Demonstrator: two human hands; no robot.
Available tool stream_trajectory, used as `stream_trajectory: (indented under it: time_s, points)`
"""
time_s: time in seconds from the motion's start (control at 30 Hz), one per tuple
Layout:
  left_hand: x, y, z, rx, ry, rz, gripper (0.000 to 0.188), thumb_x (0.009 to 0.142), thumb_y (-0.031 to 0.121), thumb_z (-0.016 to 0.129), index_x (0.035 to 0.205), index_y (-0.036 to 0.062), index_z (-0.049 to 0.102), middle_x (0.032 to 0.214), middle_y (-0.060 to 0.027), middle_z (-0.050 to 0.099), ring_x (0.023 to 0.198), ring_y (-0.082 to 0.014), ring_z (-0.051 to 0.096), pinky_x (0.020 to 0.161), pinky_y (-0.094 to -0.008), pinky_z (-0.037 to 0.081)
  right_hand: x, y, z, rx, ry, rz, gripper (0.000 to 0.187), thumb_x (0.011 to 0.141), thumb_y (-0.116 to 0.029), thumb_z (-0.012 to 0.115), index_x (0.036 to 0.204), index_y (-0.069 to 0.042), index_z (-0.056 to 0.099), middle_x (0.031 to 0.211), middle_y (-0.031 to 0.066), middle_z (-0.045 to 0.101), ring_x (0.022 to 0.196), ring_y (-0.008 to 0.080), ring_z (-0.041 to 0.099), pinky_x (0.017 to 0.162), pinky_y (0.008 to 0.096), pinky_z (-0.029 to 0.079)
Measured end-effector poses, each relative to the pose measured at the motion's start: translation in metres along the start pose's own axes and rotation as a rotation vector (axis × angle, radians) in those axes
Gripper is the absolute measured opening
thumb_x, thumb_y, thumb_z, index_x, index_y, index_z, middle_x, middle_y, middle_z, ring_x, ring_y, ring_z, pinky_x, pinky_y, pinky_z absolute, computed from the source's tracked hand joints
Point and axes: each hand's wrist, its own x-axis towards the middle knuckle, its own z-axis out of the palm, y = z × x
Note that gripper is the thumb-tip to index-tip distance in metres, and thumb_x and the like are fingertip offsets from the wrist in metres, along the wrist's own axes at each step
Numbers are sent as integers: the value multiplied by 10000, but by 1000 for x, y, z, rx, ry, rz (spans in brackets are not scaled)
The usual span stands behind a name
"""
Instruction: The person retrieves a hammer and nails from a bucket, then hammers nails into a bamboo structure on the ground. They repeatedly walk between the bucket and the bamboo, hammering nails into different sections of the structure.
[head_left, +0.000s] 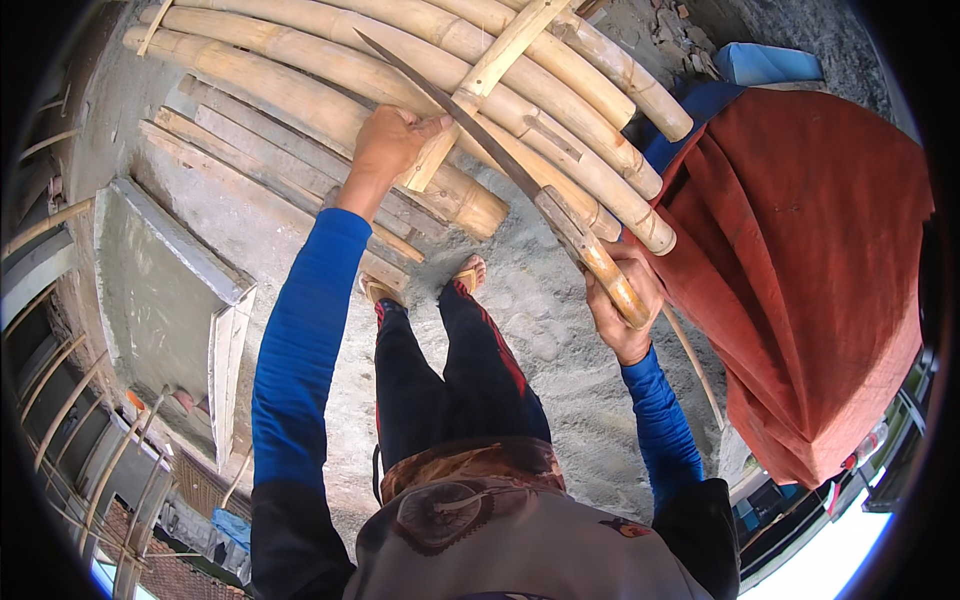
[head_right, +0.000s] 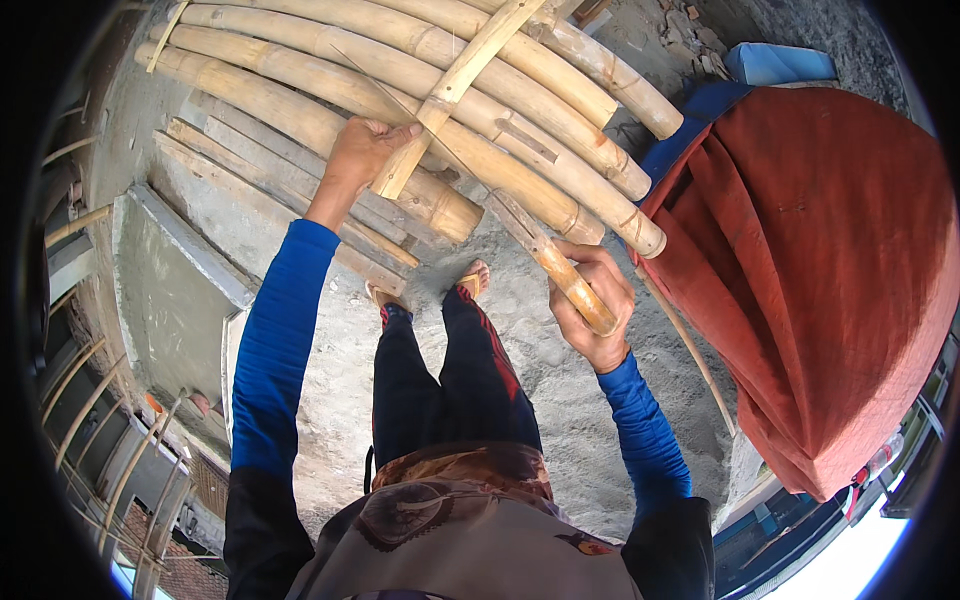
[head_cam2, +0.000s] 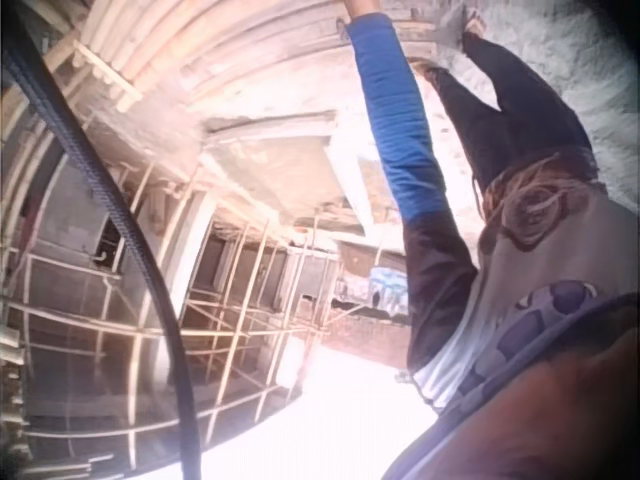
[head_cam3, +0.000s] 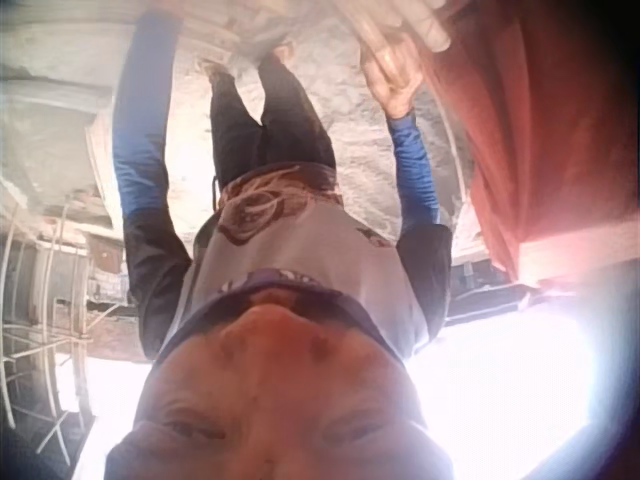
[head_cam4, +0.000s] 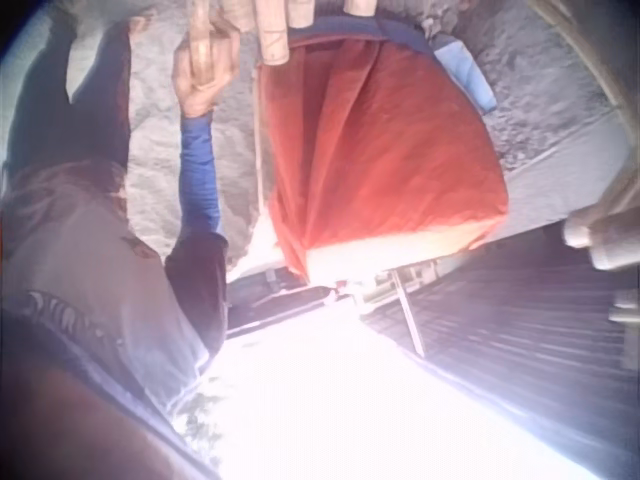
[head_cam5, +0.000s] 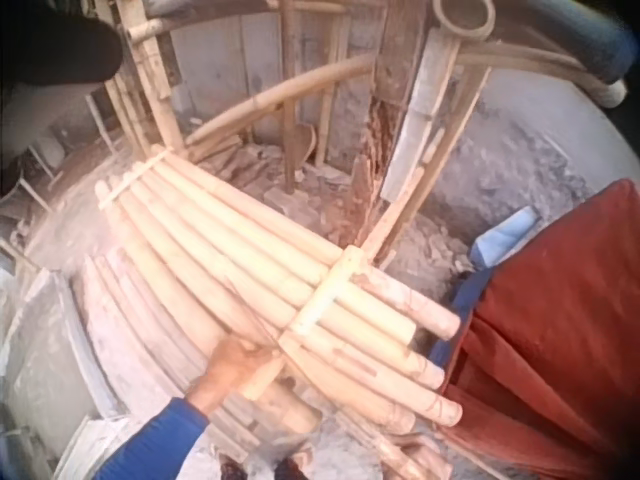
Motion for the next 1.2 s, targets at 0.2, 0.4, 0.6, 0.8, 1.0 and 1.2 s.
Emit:
stream_trajectory:
  time_s: [0.2, 0.4, 0.6, 0.8, 1.0, 1.2]
  points:
    - [-9, 4, 9, -81, 15, 2, 592, 875, 523, 815, 707, -41, 748, 612, -168, 669, 561, -232, 637, 584, -397, 509, 46, 4, 45, 62, -9, -51, 157, 774, 59, 737, 869, -4, 630, 1115, 198, 730, 920, 278, 735, 794, 348, 568]
    - [-13, 19, 2, -54, -17, -58, 574, 875, 520, 814, 765, -42, 768, 643, -177, 690, 591, -245, 660, 613, -383, 529, -11, -7, -5, -94, -9, -11, 136, 805, 46, 751, 859, 2, 634, 1063, 196, 743, 919, 305, 753, 787, 366, 583]
    - [-3, 23, 5, -41, -1, -3, 602, 860, 542, 822, 701, -32, 735, 621, -164, 673, 565, -249, 634, 593, -388, 518, 50, 5, 41, 7, -1, -94, 116, 841, 35, 752, 900, 17, 654, 1049, 182, 731, 894, 266, 727, 799, 345, 567]
    - [-4, -1, 4, -12, 0, -16, 645, 860, 574, 808, 649, -25, 698, 608, -167, 666, 556, -261, 630, 579, -411, 508, -6, -6, 1, -77, -14, -49, 111, 820, 64, 729, 869, 10, 645, 1047, 195, 736, 888, 272, 743, 768, 346, 580]
    - [-11, 30, 13, 57, 10, 23, 634, 860, 548, 814, 627, -26, 680, 609, -169, 661, 553, -260, 633, 576, -411, 506, 60, 8, 52, 12, 33, -99, 138, 794, 56, 753, 891, 22, 660, 995, 188, 721, 816, 285, 700, 761, 367, 558]
    - [-22, 25, -7, -213, 57, -9, 513, 987, 468, 702, 917, -38, 753, 692, -73, 663, 596, -154, 588, 575, -309, 478, 66, -5, 55, 404, 143, 199, 116, 915, -46, 760, 974, 25, 691, 925, 82, 707, 711, 142, 663, 664, 271, 536]
